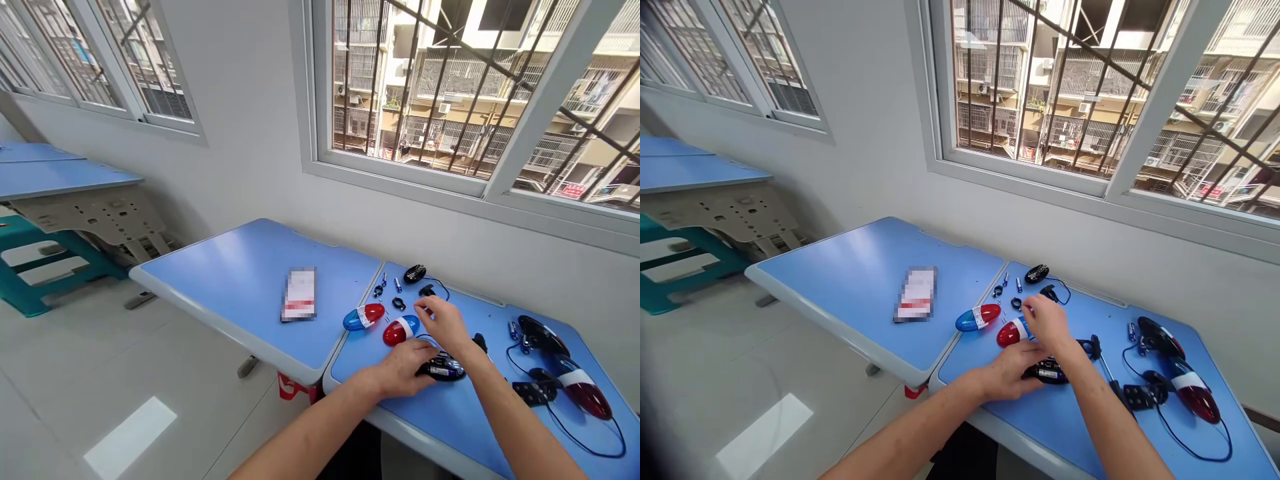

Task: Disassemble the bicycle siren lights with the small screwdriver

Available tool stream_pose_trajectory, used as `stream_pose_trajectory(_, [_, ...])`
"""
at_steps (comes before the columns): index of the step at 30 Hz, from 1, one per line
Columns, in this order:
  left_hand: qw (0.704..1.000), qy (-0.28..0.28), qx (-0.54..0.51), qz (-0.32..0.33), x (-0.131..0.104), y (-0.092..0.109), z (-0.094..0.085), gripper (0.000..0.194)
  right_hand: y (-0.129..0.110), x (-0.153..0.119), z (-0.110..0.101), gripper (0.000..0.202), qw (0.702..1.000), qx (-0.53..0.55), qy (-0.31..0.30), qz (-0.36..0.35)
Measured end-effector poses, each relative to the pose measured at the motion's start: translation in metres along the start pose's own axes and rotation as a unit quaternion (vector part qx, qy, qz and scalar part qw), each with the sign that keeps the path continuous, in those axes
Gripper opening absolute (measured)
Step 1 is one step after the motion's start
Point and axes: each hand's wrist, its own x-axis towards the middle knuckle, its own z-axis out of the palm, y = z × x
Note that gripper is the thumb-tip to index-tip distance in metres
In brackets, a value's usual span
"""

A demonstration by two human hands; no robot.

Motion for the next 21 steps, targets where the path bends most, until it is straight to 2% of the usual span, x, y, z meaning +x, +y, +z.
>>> stream_pose_trajectory(1, [1.0,0.0,0.002,0.004,0.0,-0.002,0.001,0.05,0.012,-0.011,0.0,0.026,0.999,0.018,0.024,0.011])
stream_pose_trajectory(3, [1.0,0.006,0.001,0.006,0.0,-0.005,0.004,0.047,0.038,-0.036,0.007,0.025,0.983,0.135,0.124,0.032])
stream_pose_trajectory(6, [0.999,0.04,-0.016,-0.007,0.003,-0.005,0.006,0.048,0.076,-0.077,0.023,0.026,0.944,0.252,0.186,0.106])
stream_pose_trajectory(9, [0.996,0.063,-0.051,-0.03,0.012,0.004,0.001,0.047,0.098,-0.106,0.035,0.042,0.895,0.384,0.161,0.156])
stream_pose_trajectory(13, [0.991,0.051,-0.116,-0.047,0.03,0.018,-0.009,0.048,0.108,-0.117,0.04,0.065,0.832,0.537,0.083,0.113])
stream_pose_trajectory(17, [0.978,0.019,-0.181,-0.103,0.043,0.017,-0.013,0.05,0.105,-0.11,0.041,0.057,0.782,0.614,0.052,0.092])
stream_pose_trajectory(21, [0.954,-0.013,-0.252,-0.162,0.045,0.006,-0.012,0.062,0.1,-0.108,0.043,0.051,0.754,0.645,0.051,0.109])
